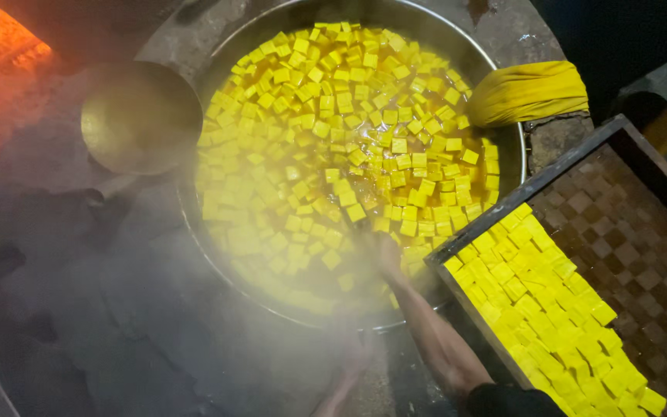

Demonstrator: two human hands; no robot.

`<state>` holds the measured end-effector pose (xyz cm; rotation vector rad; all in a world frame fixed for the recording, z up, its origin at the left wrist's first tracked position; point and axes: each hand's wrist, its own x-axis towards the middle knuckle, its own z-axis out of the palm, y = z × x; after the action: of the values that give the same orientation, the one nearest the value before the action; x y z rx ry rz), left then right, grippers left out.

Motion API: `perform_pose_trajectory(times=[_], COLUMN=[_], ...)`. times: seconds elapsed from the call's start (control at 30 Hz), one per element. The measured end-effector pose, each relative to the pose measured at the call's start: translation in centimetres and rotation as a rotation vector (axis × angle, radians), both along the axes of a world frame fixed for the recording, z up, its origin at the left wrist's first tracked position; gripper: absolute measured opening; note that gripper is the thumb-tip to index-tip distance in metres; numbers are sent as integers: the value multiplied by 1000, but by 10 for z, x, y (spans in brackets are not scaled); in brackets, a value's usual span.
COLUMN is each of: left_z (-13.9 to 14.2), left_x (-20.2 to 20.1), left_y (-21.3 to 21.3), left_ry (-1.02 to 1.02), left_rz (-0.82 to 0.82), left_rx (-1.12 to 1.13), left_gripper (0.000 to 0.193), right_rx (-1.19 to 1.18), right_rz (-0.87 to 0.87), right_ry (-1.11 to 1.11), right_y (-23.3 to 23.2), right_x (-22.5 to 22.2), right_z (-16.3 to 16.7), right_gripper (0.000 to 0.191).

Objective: The person uses a slotted metal scoop to lift yellow tofu cubes from a large steaming pot and places them onto a wooden tray. The person repeatedly scoops and arranges the tofu cubes in neat rows on the tray.

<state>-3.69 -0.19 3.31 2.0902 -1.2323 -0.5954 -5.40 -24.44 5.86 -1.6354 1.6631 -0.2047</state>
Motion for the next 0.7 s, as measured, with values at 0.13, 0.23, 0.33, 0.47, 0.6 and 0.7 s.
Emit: perform_pose_trajectory(times=[0.13, 0.23, 0.33, 0.47, 0.6, 0.7], left_z=[-9, -10, -8, -6, 3, 24], left_x=[-5, -6, -6, -5, -23, -45], left_y=[2, 0, -1, 5, 11, 6], left_ry=[-23, -54, -106, -287, -330, -269], left_rz=[16, 36, 53, 6, 56, 83], left_rx=[2, 5, 10, -68, -239, -207], left_gripper=[54, 55, 55, 45, 44, 42], right_rx=[20, 170, 199, 204, -287, -165], right_rz=[25, -26, -51, -131, -50, -276], right_ry=[-290, -438, -597, -810, -567, -520], right_y=[-10, 5, 25, 57, 88, 118], right_x=[9, -3, -31, -128, -276, -404], right_z=[9, 26, 46, 60, 60, 74], right_gripper=[51, 49, 42, 35, 27, 27])
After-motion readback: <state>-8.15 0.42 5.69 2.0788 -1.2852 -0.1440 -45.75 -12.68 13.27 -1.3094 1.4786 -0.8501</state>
